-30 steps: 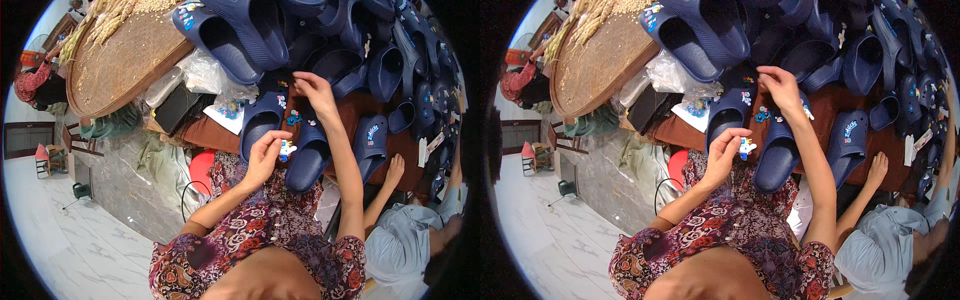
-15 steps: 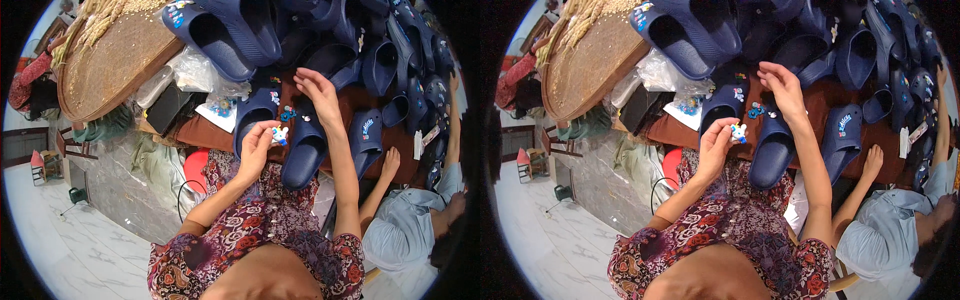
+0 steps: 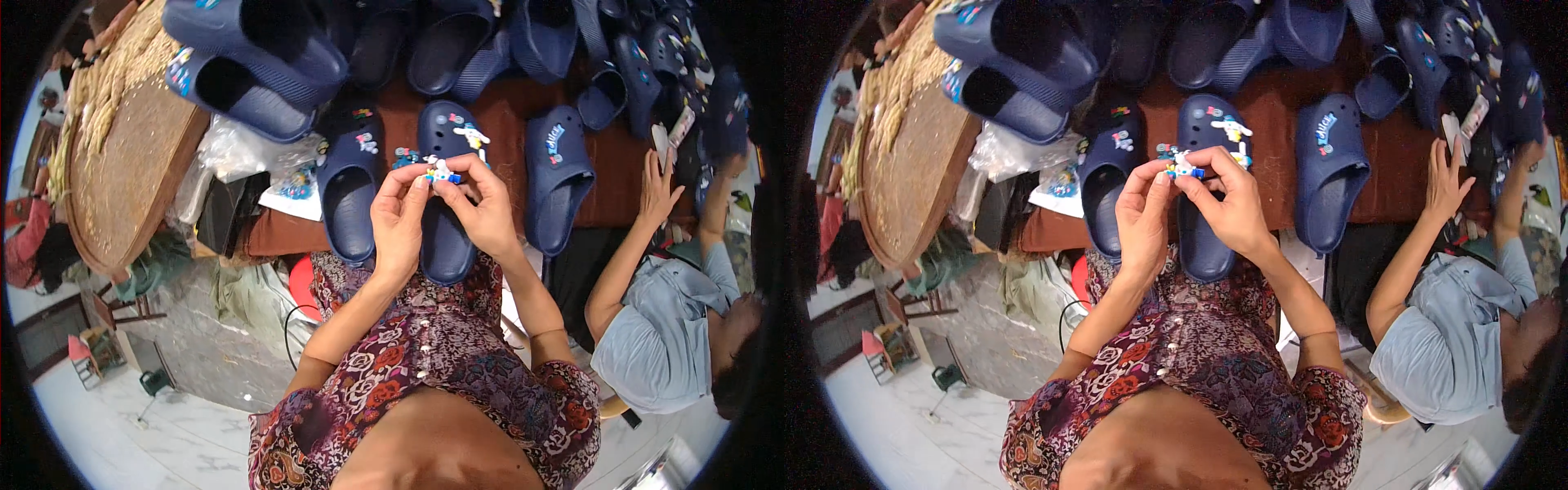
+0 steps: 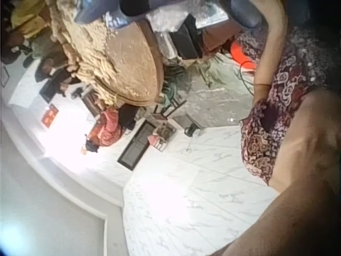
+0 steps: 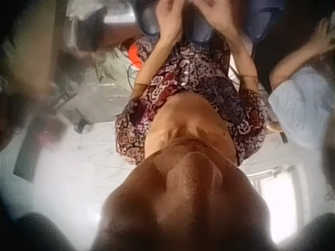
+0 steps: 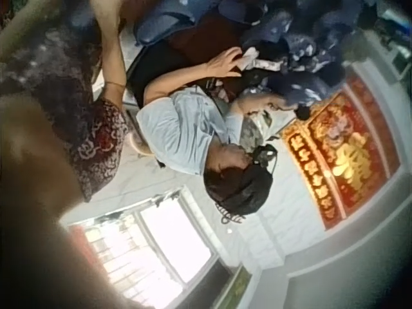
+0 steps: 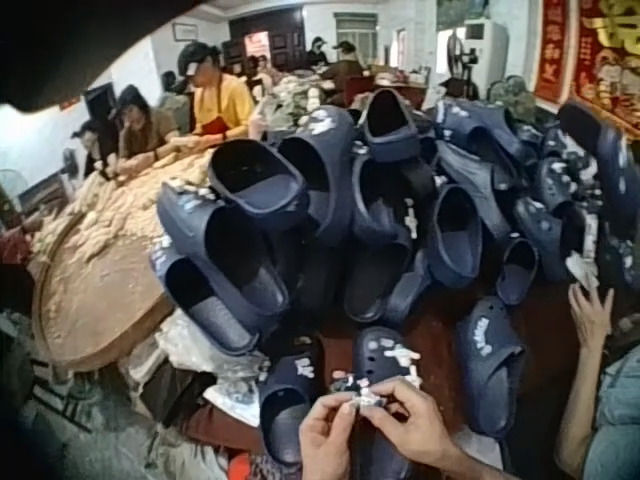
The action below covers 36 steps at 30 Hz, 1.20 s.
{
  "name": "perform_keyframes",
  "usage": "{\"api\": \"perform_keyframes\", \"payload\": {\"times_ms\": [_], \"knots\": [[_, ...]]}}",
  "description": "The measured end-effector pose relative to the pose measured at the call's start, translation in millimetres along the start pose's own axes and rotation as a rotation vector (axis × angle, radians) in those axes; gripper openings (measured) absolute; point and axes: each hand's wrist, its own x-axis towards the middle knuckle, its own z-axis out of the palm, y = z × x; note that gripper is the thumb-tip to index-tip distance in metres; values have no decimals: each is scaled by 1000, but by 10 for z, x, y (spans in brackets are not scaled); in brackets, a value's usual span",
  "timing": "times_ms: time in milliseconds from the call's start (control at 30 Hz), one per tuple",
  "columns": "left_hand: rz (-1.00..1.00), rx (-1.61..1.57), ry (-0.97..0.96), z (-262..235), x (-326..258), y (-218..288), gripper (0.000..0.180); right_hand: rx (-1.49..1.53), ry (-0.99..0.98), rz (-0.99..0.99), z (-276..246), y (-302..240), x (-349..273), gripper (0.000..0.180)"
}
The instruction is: Attaching decorative charms to rubber clogs.
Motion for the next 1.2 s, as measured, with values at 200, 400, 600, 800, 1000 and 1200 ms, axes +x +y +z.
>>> {"api": "perform_keyframes", "payload": {"times_ms": [200, 400, 600, 800, 1000, 1200], "knots": [[35, 210, -79, 135, -113, -116, 22, 87, 244, -93, -344, 17, -168, 21], [113, 550, -298, 148, -261, -342, 24, -288, 668, -77, -1007, 410, -466, 18], [201, 839, -405, 91, -265, -327, 28, -511, 724, 38, -1167, 751, -533, 25], [99, 743, -248, -9, -216, -472, 36, -379, 553, 19, -1192, 757, -291, 16], [-265, 379, -174, 36, -7, -470, 42, -355, 560, 52, -1039, 742, -384, 16], [-338, -1, -9, 125, 35, -589, 36, -287, 473, 157, -629, 530, -544, 17]]}}
